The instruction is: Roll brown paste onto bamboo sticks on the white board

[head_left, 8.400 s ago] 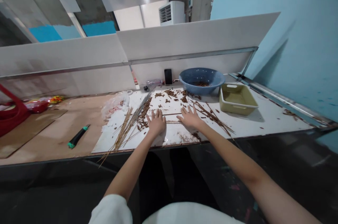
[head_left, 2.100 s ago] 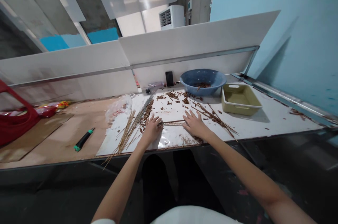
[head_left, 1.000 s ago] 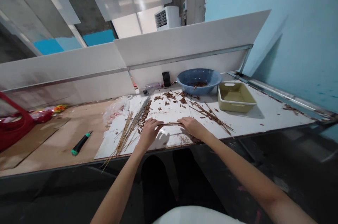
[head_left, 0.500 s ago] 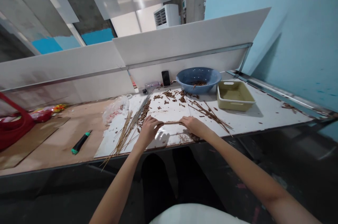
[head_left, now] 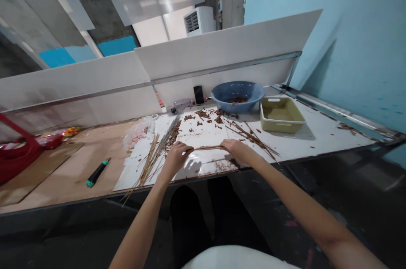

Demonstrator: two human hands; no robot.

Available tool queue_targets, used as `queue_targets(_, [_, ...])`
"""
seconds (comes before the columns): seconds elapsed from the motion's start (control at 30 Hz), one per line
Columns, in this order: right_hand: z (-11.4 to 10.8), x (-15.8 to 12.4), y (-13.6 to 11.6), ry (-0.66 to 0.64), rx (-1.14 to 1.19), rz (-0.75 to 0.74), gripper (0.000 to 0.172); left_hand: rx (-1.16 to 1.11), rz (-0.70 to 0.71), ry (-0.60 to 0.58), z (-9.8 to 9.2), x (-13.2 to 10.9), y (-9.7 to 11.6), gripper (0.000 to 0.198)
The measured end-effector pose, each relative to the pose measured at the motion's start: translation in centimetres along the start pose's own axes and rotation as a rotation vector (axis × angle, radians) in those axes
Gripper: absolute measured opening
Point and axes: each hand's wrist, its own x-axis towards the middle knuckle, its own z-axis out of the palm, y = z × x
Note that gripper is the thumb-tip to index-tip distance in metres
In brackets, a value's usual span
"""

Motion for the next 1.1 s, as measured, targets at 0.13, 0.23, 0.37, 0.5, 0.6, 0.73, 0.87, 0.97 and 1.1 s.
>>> queue_targets(0.13, [-0.2,-1.0,1.1,-0.017,0.001,0.036,0.019,0.015,-0.047,-0.006,-0.9,-0.7,-1.7,0.027])
queue_targets(0.23, [-0.4,-1.7,1.5,-0.028,-0.008,0.07,0.021,0.032,-0.082,0.027,-1.1,-1.3,-3.2,0.027])
queue_targets(0.37, [-0.5,-2.2,1.5,-0.026,0.017,0.095,0.024,0.063,-0.166,0.056,-0.7,-1.4,-5.1,0.023])
queue_targets(0.5, [-0.4,-2.3,1.5,-0.017,0.049,0.12,0.028,0.116,-0.35,0.104,-0.2,-0.9,-6.7,0.041])
queue_targets(0.6, [-0.2,-2.4,1.6,0.009,0.067,0.14,0.035,0.258,-0.494,0.205,0.6,-0.9,-7.0,0.052])
queue_targets(0.73, [0.1,-1.9,1.5,0.053,0.097,0.152,0.042,0.38,-0.651,0.222,2.7,-1.4,-6.3,0.065])
queue_targets(0.87, [0.4,-0.4,1.1,0.045,0.112,0.168,0.044,0.31,-0.608,0.255,3.5,-1.2,-5.7,0.063])
queue_targets(0.97, [0.5,0.8,0.5,0.04,0.129,0.152,0.044,0.336,-0.7,0.291,2.3,-0.8,-5.7,0.065])
queue_targets(1.1, [0.9,1.4,0.2,0.034,0.145,0.155,0.043,0.452,-0.808,0.256,0.3,-0.8,-5.6,0.07])
